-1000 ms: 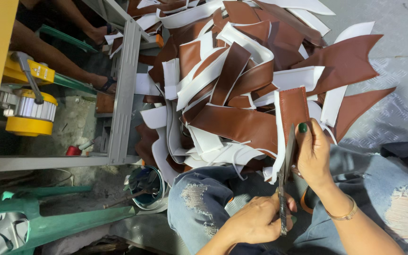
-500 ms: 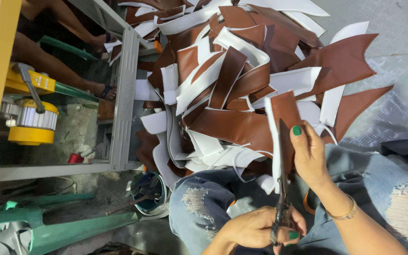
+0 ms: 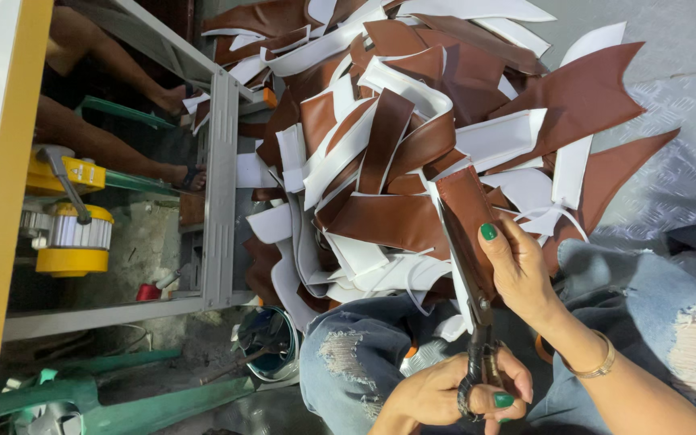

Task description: The person uses shears to trim the edges of brown leather pieces, separating them from white backing material. They handle the pieces one at a time, making precise cuts along the edges and adding the trimmed pieces to a growing pile on the floor.

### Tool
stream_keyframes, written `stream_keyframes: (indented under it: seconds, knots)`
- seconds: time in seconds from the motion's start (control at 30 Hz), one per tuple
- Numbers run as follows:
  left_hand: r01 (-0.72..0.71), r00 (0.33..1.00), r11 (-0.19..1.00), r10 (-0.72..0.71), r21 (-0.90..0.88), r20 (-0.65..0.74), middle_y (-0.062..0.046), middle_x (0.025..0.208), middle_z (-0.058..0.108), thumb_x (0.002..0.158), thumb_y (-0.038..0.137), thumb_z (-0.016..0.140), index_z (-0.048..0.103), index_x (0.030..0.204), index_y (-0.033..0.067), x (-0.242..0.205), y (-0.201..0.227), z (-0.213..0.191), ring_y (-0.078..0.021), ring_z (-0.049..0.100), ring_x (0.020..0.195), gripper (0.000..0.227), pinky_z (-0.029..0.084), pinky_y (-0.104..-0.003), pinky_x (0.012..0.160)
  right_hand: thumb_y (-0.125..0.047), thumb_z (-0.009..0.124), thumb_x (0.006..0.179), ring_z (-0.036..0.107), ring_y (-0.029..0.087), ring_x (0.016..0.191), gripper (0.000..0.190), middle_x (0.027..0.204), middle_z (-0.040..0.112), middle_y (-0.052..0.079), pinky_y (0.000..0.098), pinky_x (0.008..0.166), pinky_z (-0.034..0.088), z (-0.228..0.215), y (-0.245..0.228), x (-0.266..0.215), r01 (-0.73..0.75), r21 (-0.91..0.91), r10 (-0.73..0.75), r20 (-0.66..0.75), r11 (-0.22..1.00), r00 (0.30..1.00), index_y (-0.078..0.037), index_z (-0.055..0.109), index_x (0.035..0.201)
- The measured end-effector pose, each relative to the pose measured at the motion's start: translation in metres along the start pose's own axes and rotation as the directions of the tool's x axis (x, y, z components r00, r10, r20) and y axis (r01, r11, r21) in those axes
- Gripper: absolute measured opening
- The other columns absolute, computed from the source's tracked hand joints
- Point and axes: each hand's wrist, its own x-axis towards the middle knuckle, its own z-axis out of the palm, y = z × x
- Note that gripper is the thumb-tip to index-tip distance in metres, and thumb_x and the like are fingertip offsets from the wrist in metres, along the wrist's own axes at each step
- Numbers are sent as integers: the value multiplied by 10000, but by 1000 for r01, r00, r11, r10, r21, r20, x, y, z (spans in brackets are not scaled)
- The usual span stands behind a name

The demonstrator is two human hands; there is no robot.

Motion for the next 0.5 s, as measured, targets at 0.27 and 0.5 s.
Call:
stream_keyframes:
  seconds: [0.27,0.5]
  knots:
    - [-51,998,999,50,13,23,-88,906,586,1061,158,613,548,1158,-54,-2,-4,-1,-123,585,770,242,537,-261,697,-330,543,1093,442,31,780,346,855,546,-51,193,679,395,-6,10,-3,-3,-28,5,45,1000,999,-12,649,1179]
    - [-70,997,993,68,-95,-20,-97,855,569,992,104,620,539,1138,-64,-2,2,-4,-123,571,692,237,552,-287,653,-351,529,1042,421,25,728,390,814,542,-64,189,627,381,2,-3,-2,-81,5,79,140,997,987,-20,649,1207]
